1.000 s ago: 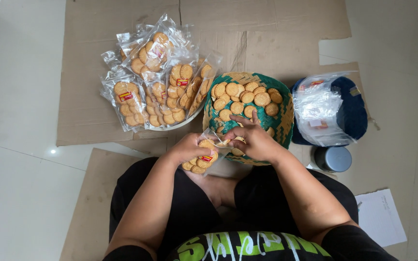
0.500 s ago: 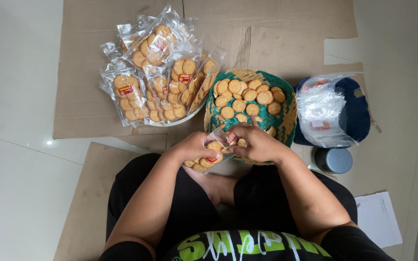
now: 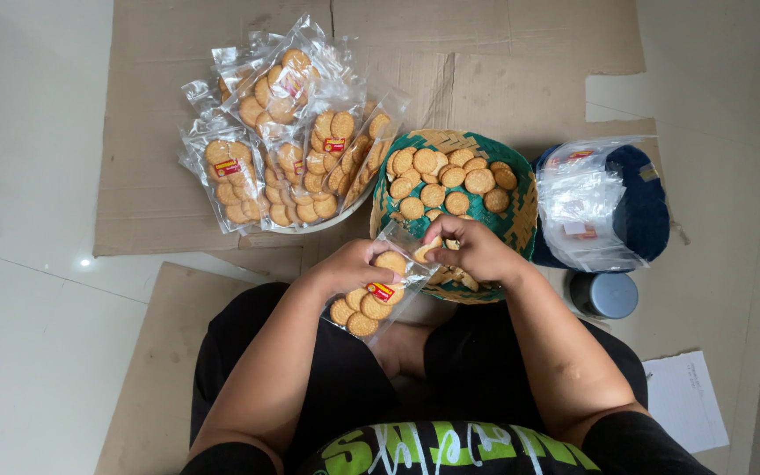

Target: The person fills plastic bags with cookies from a woven basket by hand. They pick up cookies one by one and place them into the bag until it is full, then set the bag aside and reach for a new one.

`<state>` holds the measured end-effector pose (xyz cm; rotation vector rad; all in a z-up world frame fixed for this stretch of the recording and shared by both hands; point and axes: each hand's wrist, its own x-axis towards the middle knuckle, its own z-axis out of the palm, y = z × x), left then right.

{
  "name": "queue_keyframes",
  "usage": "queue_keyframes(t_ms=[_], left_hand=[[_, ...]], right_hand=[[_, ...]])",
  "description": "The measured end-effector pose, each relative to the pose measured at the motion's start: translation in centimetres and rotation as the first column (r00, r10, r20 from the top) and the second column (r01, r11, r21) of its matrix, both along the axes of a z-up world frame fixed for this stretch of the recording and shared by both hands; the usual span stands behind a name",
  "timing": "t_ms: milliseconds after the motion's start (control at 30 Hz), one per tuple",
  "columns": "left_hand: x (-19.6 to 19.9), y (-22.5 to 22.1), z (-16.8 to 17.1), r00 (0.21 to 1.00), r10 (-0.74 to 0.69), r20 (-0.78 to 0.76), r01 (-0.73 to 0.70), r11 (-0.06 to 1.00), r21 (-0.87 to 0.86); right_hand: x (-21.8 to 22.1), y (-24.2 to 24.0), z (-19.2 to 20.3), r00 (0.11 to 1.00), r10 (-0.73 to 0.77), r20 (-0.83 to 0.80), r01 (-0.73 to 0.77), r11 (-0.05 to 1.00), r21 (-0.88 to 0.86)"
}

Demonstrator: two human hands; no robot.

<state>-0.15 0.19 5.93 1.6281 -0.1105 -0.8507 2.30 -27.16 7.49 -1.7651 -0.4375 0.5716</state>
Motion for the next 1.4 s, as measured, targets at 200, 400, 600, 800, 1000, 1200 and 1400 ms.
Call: queue_keyframes(t_ms=[200,400,600,800,1000,1200,1400], left_hand=[[0.5,1.1,2.1,0.965,0.254,-0.062,-0.261,0.955,-0.143],[1.9,1.6,2.8,0.612,0.721,-0.325,-0.780,0.482,-0.400],[2.8,4.2,-5.6,0.564,0.650,-0.509,-0.814,0.333,-0.476],[2.8,3.8,-9.3,0.531,0.706,-0.468,-0.830,0.324,-0.454],[2.0,1.1,-1.5,0.604,0.677,-0.420,-0.787,0.422,-0.451],[1.0,0.0,-0.2,0.742,0.599,-0.302,-0.666,0.607,-0.434],[0.1,-0.8,0.0,0.871,0.468,-0.148,-0.487,0.785,-0.383]], right_hand=[[2.8,-2.7,-3.6,0.890,-0.410,-0.201,0.433,0.897,0.087],[3.9,-5.2,-6.9,0.830,-0.473,-0.297,0.498,0.867,0.010],[3.5,-4.5,-6.1,0.981,-0.147,-0.128,0.048,0.821,-0.568],[4.0,-3.0,-10.0,0.955,-0.044,0.294,0.250,0.652,-0.715],[2.6,0.0,-10.0,0.876,0.303,0.375,0.133,0.595,-0.792],[3.1,-1.5,-15.0,0.902,0.268,0.338,0.136,0.567,-0.812],[3.4,-2.4,-15.4,0.975,0.029,0.222,0.146,0.669,-0.729]])
